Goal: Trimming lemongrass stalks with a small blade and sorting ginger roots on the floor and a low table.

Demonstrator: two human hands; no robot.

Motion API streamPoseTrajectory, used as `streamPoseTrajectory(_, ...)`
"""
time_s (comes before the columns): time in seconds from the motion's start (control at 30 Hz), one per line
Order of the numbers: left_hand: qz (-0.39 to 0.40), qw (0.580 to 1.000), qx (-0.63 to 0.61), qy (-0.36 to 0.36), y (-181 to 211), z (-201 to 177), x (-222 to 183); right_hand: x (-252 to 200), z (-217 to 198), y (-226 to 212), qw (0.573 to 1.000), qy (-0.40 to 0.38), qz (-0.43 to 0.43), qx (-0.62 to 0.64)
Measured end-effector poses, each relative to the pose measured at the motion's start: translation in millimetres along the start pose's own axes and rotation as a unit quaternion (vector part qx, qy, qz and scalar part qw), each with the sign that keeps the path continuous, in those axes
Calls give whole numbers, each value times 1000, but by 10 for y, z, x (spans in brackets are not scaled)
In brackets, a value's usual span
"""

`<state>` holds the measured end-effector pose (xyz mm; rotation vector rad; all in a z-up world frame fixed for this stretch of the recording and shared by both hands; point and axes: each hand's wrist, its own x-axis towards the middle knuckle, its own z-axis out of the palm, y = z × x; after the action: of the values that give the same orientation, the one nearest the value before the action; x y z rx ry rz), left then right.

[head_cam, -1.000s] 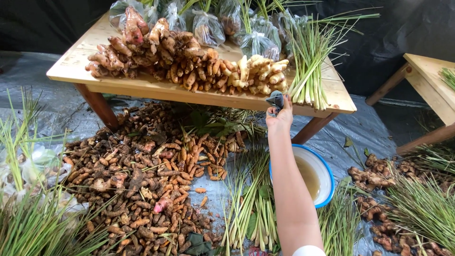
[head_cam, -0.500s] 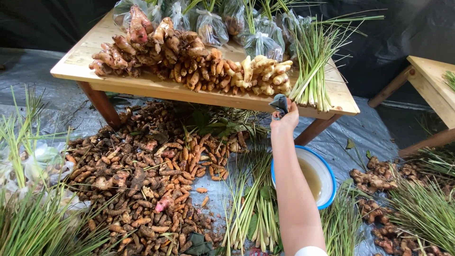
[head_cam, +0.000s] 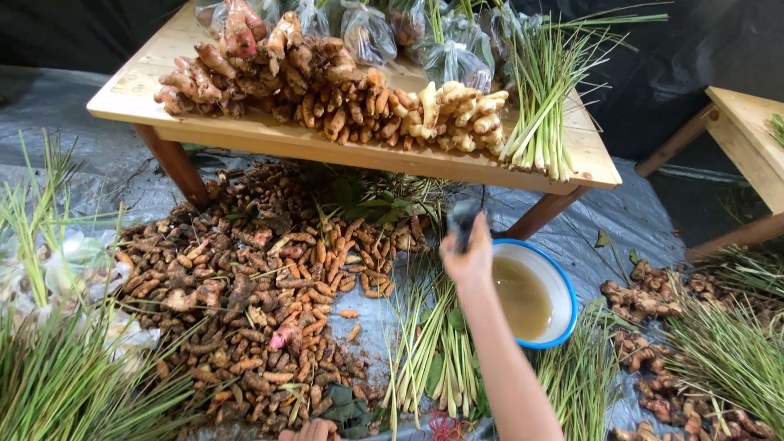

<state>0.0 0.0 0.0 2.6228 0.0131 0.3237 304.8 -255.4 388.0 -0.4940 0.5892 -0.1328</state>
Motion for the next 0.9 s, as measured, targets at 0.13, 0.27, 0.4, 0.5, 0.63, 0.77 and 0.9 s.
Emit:
streamPoseTrajectory(0.13,-56,983,-46,-169,204,-451,52,53,-1353,523,992,-40,119,23)
streamPoseTrajectory(0.27,-116,987,88,-64,625,-926,115,-115,-2597,923,976,4,175,-128)
streamPoseTrajectory(0.4,-67,997,-6,-45,593,-886,87,-493,-3276,927,954,-17,250,-166)
streamPoseTrajectory(0.5,-36,999,15,-7,595,-868,79,-629,-3589,834,941,12,204,-270)
streamPoseTrajectory(0.63,-32,999,3,-3,695,-1024,48,-1074,-3442,633,900,-40,74,-428)
streamPoseTrajectory(0.77,1,998,21,51,653,-1005,25,-1197,-3475,608,879,28,8,-477)
streamPoseTrajectory(0.9,39,991,48,117,604,-926,-14,-566,-4230,635,932,86,-11,-353)
